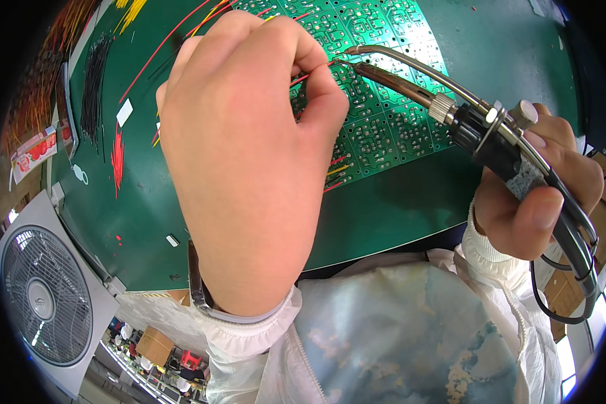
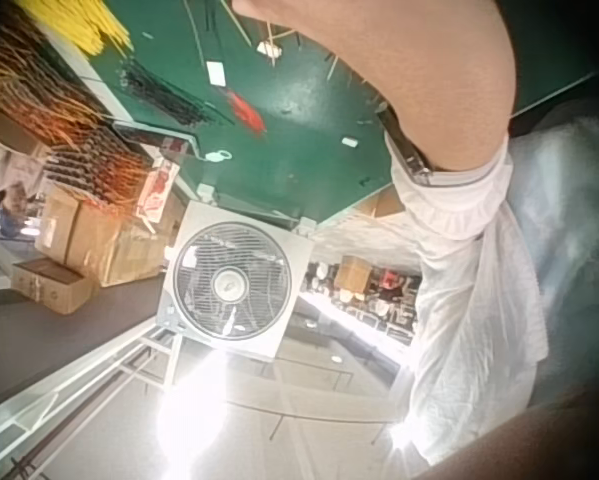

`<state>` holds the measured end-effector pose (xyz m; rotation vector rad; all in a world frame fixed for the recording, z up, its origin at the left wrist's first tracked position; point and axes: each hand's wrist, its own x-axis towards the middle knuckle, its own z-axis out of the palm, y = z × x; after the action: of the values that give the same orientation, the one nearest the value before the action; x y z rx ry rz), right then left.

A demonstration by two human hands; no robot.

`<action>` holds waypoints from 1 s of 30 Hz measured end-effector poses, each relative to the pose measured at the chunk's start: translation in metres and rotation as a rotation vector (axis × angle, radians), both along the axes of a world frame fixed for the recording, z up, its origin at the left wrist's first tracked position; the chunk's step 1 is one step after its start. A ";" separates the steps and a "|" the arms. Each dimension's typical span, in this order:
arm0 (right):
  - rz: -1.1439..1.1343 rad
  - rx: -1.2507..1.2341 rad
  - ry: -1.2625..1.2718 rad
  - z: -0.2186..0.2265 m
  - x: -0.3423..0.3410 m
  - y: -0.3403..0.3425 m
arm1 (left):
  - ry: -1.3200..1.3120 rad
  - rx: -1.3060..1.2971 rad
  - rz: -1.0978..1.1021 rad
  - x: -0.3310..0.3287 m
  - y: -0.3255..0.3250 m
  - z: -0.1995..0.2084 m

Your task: The person attaches wires onto a circuit board by soldering them individually using a soldering iron.

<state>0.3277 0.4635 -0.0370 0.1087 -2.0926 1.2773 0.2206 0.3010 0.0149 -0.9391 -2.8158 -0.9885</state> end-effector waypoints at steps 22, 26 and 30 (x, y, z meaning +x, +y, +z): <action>0.057 0.009 0.005 0.000 0.003 0.007 | -0.045 -0.042 0.012 0.002 0.000 0.005; 0.065 -0.041 0.115 -0.005 -0.001 0.009 | -0.006 0.041 0.000 0.001 0.000 -0.001; -0.050 -0.093 0.180 -0.009 -0.005 0.000 | 0.031 0.021 -0.013 0.000 -0.004 -0.007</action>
<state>0.3223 0.4638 -0.0458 0.1248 -1.8698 1.2829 0.2208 0.2971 0.0080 -0.9637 -2.7724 -0.9936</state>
